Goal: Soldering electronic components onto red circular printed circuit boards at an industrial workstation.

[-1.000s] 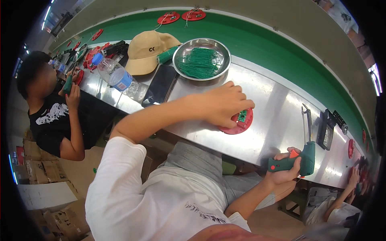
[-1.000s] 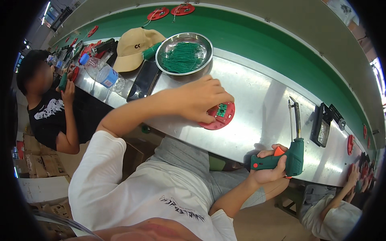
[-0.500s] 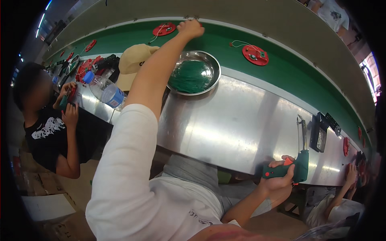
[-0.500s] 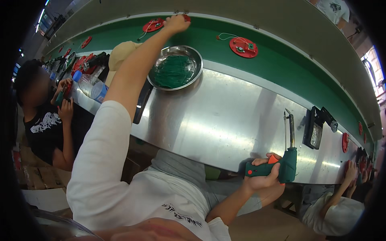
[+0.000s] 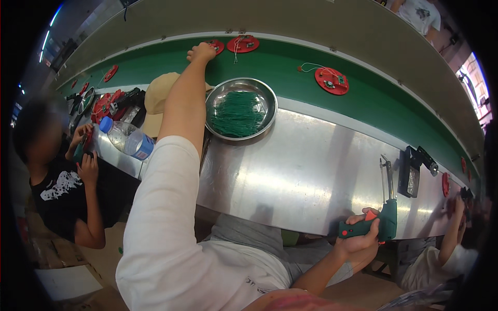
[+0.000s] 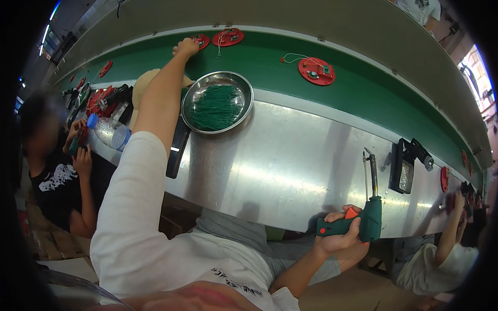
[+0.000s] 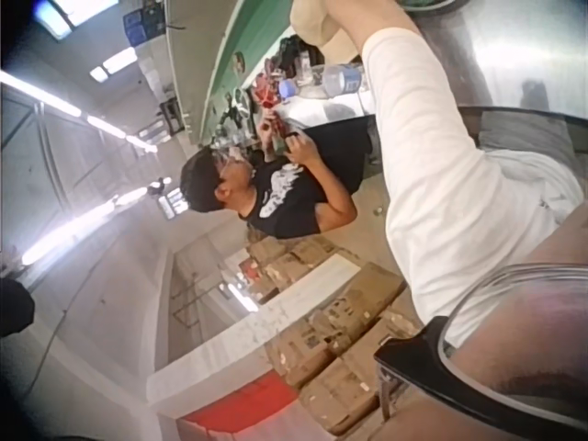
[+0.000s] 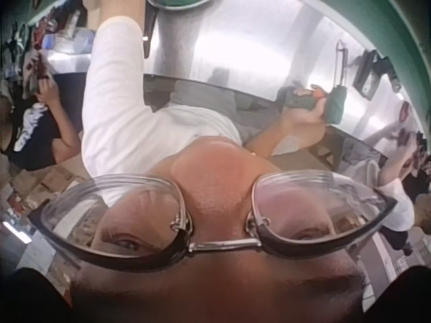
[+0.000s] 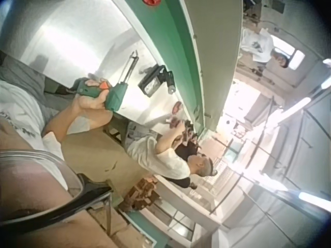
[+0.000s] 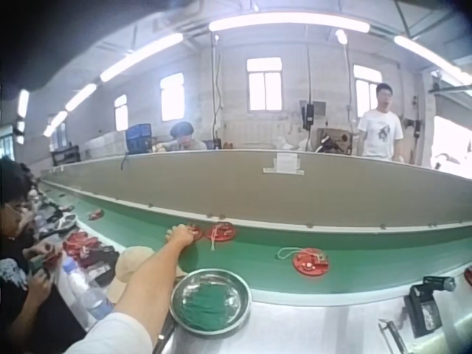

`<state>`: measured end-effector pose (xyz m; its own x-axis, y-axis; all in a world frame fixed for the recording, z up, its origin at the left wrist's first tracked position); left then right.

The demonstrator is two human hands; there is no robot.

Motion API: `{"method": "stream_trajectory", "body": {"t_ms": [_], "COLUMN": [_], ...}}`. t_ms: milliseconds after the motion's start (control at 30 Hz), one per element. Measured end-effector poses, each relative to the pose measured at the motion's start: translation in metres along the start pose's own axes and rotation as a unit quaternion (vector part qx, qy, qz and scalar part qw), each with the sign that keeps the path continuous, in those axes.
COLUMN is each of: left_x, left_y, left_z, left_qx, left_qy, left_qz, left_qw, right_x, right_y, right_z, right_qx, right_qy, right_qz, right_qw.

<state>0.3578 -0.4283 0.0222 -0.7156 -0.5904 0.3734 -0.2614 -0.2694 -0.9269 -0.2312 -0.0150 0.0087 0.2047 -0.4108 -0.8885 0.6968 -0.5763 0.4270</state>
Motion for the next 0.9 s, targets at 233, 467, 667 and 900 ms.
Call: {"method": "stream_trajectory", "body": {"t_ms": [233, 467, 667, 900], "left_x": [0.024, 0.146, 0.093, 0.026], "left_y": [-0.04, -0.104, -0.094, -0.04], "left_z": [0.022, -0.2, -0.386, -0.433], "left_qx": [0.069, -0.035, -0.061, -0.1], "left_qy": [0.147, 0.409, 0.565, 0.516], "left_qz": [-0.283, -0.331, -0.324, -0.292], "left_qw": [0.945, 0.85, 0.757, 0.799], "right_x": [-0.004, -0.004, -0.004, 0.002], "right_y": [0.014, 0.001, 0.007, 0.007], "right_z": [0.0, -0.001, -0.003, -0.001], "right_qx": [-0.016, -0.005, -0.019, -0.036], "right_qy": [0.011, -0.003, 0.013, 0.02], "right_qz": [-0.008, -0.007, 0.029, 0.006], "right_qw": [1.0, 1.0, 0.999, 0.999]}}
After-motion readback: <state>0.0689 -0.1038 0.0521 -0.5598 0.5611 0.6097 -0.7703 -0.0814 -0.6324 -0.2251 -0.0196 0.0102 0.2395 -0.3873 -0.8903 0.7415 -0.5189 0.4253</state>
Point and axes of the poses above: each hand's wrist, its own z-axis towards the middle knuckle, its own y-axis out of the palm, x = y × z, the point moved 6 cm from there along z, towards the middle knuckle, and after that the axes turned 1 degree about -y, right-handed, at the moved point
